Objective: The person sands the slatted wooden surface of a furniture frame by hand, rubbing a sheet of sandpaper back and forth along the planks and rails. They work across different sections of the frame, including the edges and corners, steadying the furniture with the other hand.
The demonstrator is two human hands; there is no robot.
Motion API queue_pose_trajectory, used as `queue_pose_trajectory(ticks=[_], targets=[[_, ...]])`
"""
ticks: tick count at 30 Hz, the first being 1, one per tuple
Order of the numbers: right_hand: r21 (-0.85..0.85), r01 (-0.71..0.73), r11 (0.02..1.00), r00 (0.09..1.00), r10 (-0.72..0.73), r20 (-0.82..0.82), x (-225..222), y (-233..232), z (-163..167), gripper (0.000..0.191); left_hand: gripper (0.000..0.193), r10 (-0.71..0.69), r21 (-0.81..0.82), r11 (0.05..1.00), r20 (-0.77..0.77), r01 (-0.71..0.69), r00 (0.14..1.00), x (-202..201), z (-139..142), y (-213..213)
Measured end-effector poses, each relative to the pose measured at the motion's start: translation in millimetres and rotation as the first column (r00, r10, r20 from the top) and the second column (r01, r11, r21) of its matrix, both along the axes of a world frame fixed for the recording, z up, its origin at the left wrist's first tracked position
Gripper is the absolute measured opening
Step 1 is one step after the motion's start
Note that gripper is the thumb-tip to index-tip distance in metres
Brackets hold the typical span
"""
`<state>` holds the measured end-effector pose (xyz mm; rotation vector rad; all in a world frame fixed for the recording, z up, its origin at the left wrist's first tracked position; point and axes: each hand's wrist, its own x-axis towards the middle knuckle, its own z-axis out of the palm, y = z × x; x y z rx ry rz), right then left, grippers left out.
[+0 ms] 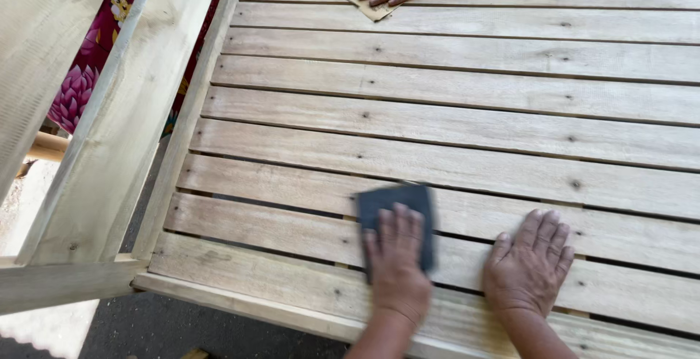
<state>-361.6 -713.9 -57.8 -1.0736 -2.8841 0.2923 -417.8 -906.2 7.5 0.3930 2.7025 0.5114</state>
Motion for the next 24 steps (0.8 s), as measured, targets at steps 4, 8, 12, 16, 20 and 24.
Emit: queue_pose_trajectory(ticks=[4,8,12,16,20,24], targets=[[-0.061,0.009,0.998,1.000,-0.008,0.008,-8,-11,1,0.074,0.068,-0.289,0.148,0.939,-0.145,0.310,0.946,-11,-8,-30],[0.004,0.006,1.000,1.000,-0.006,-0.006,-9,-10,3,0.075,0.076,0.103,0.008,0.995,-0.178,-0.103,0.979,-66,3,-120],[-0.010,0.024,1.000,0.999,-0.025,-0.025,-11,-15,8,0.075,0.081,0.231,-0.161,0.954,-0.143,-0.253,0.962,-97,9,-158],[-0.005,0.011,1.000,0.999,-0.011,-0.049,-13,-21,13,0.076,0.092,0.218,-0.118,0.961,-0.237,-0.251,0.947,-103,0,-143],[-0.006,0.012,1.000,0.999,-0.012,-0.032,-14,-21,14,0.077,0.089,0.227,0.077,0.974,-0.306,-0.214,0.925,-82,2,-98],[-0.003,0.014,1.000,1.000,-0.014,-0.022,-13,-20,9,0.077,0.086,-0.221,0.069,0.973,0.011,0.219,0.975,-34,6,-31]])
